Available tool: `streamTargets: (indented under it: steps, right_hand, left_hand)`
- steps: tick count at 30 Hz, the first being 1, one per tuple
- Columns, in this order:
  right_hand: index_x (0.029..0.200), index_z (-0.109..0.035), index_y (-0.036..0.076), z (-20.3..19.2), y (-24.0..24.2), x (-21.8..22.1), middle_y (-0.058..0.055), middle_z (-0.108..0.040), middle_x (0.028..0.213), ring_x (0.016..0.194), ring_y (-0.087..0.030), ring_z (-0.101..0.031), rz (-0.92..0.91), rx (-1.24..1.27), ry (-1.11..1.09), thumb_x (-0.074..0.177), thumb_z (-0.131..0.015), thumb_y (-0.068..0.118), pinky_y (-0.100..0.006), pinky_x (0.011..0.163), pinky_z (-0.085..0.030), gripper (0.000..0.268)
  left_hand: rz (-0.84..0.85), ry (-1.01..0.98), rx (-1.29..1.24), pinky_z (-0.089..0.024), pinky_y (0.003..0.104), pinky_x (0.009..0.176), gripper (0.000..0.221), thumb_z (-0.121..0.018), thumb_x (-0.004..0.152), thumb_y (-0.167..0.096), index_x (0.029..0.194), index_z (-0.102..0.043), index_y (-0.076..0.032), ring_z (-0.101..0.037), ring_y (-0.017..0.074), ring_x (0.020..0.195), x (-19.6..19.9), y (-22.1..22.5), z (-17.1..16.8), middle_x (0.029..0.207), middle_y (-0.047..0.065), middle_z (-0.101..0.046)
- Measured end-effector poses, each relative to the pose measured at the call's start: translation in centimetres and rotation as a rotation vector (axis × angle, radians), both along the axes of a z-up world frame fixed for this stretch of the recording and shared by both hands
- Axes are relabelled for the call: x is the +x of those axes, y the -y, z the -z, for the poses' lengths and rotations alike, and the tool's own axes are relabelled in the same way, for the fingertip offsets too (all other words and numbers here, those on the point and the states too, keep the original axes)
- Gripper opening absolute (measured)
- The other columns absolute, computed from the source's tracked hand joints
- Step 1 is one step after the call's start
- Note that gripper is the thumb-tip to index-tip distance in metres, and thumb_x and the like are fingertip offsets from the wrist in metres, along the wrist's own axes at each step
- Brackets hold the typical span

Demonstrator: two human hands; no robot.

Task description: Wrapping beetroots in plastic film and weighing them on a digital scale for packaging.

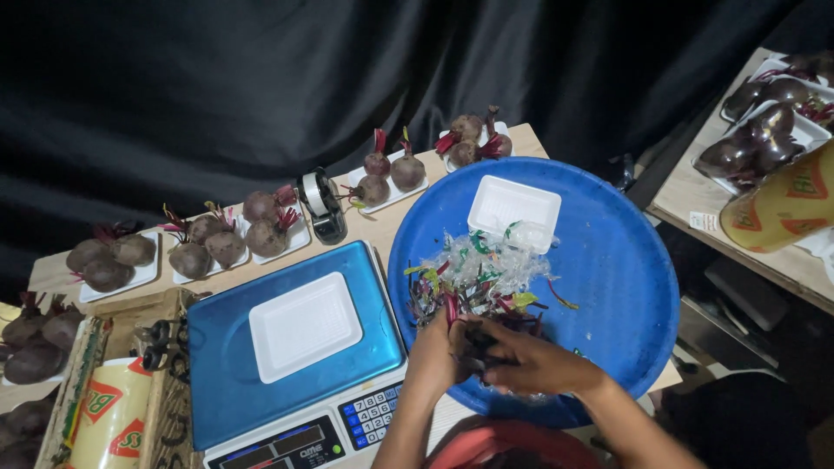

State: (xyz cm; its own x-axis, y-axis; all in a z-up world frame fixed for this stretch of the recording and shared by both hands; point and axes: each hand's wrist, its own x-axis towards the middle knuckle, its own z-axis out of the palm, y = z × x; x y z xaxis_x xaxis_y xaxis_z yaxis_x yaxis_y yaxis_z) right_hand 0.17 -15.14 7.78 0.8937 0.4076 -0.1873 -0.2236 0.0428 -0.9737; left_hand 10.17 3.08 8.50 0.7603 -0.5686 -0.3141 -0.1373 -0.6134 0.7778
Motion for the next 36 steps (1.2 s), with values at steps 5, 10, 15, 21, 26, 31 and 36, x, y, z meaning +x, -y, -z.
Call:
streamTargets:
  steps: [5, 10, 15, 21, 26, 31, 36]
  right_hand:
    - [0.167, -0.009, 0.022, -0.8, -0.7, 0.0, -0.01, -0.063, 0.089, 0.061, -0.011, -0.051, 0.015, -0.019, -0.097, 0.094, -0.067, 0.037, -0.026, 0.051, -0.042, 0.094]
    - [0.165, -0.019, 0.019, 2.4, -1.6, 0.1, -0.015, -0.065, 0.077, 0.05, -0.011, -0.048, 0.172, 0.129, -0.081, 0.098, -0.065, 0.019, -0.025, 0.044, -0.037, 0.081]
    - [0.164, -0.022, 0.013, 1.7, -2.9, 0.3, -0.002, -0.037, 0.062, 0.049, -0.012, -0.038, 0.227, 0.386, -0.051, 0.1, -0.064, 0.011, -0.027, 0.044, -0.031, 0.077]
    - [0.162, -0.03, 0.003, -0.7, -1.9, 0.9, -0.009, -0.052, 0.056, 0.038, -0.013, -0.044, 0.208, 0.451, 0.034, 0.095, -0.069, 0.024, -0.023, 0.037, -0.034, 0.08]
    - [0.162, -0.031, 0.009, 0.5, -0.5, 1.1, -0.01, -0.053, 0.062, 0.039, -0.013, -0.043, 0.249, 0.516, -0.042, 0.094, -0.069, 0.03, -0.023, 0.033, -0.03, 0.08]
    - [0.161, -0.033, 0.01, 0.4, -0.4, 1.6, -0.007, -0.05, 0.067, 0.039, -0.012, -0.045, 0.308, 0.509, -0.011, 0.095, -0.065, 0.034, -0.023, 0.032, -0.033, 0.077]
    - [0.158, -0.041, 0.016, 1.0, -1.1, 2.0, -0.002, -0.056, 0.054, 0.036, -0.01, -0.046, 0.155, 0.218, 0.133, 0.102, -0.061, 0.031, -0.023, 0.031, -0.039, 0.061]
  left_hand:
    - [-0.007, 0.189, -0.071, -0.045, 0.052, 0.07, 0.045, -0.032, 0.101, -0.048, 0.109, -0.061, -0.015, -0.067, 0.0428, 0.088, 0.1, -1.1, 2.0, 0.1, 0.017, -0.072]
    - [0.02, 0.183, 0.045, -0.046, 0.054, 0.075, 0.021, -0.053, 0.088, -0.016, 0.108, -0.059, -0.015, -0.063, 0.045, 0.096, -0.6, -1.5, 1.0, 0.099, 0.018, -0.069]
    - [0.064, 0.17, 0.042, -0.045, 0.055, 0.073, 0.024, -0.041, 0.094, -0.009, 0.11, -0.059, -0.014, -0.063, 0.0459, 0.096, -0.7, -2.0, 0.7, 0.1, 0.021, -0.067]
    - [0.122, 0.23, -0.205, -0.045, 0.045, 0.078, 0.022, -0.042, 0.099, -0.013, 0.108, -0.061, -0.01, -0.063, 0.036, 0.094, 0.3, -2.5, 1.0, 0.104, 0.013, -0.07]
    - [0.079, 0.149, -0.266, -0.043, 0.044, 0.071, 0.016, -0.044, 0.097, -0.012, 0.093, -0.059, -0.009, -0.06, 0.0319, 0.081, 0.3, -2.9, 0.7, 0.089, 0.012, -0.065]
    - [0.083, 0.073, -0.264, -0.04, 0.041, 0.069, 0.024, -0.04, 0.102, -0.021, 0.083, -0.051, -0.012, -0.056, 0.0247, 0.077, 0.4, -3.1, -0.1, 0.084, 0.007, -0.059]
    - [0.093, 0.106, -0.344, -0.041, 0.039, 0.071, 0.029, -0.041, 0.108, -0.028, 0.087, -0.054, -0.013, -0.057, 0.0231, 0.08, 0.6, -3.2, 0.2, 0.085, 0.005, -0.059]
